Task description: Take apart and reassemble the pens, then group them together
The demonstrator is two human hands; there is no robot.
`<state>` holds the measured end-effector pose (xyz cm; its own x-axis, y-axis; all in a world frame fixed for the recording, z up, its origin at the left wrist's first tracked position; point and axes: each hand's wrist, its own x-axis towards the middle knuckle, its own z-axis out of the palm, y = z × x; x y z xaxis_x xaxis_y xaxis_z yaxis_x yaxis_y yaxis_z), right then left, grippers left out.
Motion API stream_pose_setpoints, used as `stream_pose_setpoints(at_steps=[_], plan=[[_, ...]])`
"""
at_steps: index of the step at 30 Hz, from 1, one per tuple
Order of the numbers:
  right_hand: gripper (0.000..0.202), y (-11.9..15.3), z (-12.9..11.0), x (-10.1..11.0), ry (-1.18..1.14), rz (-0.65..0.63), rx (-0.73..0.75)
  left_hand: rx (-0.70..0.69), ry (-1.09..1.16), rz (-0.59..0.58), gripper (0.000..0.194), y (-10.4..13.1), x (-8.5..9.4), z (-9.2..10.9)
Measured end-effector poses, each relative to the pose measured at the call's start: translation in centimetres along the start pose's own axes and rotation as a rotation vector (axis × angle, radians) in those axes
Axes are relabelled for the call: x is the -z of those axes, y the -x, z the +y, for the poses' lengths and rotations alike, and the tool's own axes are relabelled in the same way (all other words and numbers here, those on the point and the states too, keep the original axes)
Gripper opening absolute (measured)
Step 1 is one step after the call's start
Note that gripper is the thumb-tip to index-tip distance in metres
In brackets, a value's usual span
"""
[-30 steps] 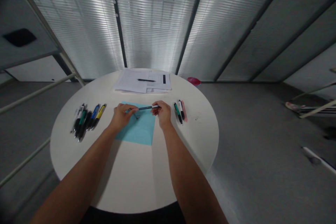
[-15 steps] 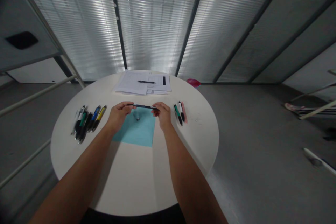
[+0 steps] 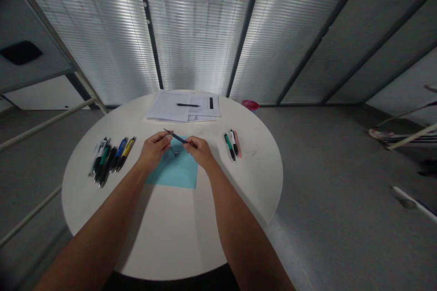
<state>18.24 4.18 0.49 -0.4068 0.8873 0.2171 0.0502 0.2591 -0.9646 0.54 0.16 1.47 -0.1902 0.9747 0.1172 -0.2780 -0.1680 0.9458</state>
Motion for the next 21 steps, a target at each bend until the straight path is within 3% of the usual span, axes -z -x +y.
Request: stream_pose_setpoints(at_steps=[9, 12, 15, 18, 21], plan=[[0.019, -0.6, 1.2, -0.2, 0.055, 0.128, 0.092, -0.101, -0.193, 0.067, 0.021, -0.1, 0.2, 0.1], [0.019, -0.8, 1.6, -0.2, 0.031, 0.252, 0.110, -0.180, -0.374, 0.163, 0.016, -0.2, 0.8, 0.2], [0.016, -1.0, 1.6, -0.1, -0.014, 0.395, 0.119, -0.252, -0.659, 0.204, 0.026, -0.3, 1.6, 0.0], [0.010, -1.0, 1.3, 0.0, -0.068, 0.445, 0.101, -0.307, -0.954, 0.164, 0.034, -0.1, 1.8, -0.3], [0.008, -0.7, 0.8, 0.0, -0.035, 0.432, 0.074, -0.321, -1.157, 0.044, 0.035, 0.2, 1.4, -0.6]])
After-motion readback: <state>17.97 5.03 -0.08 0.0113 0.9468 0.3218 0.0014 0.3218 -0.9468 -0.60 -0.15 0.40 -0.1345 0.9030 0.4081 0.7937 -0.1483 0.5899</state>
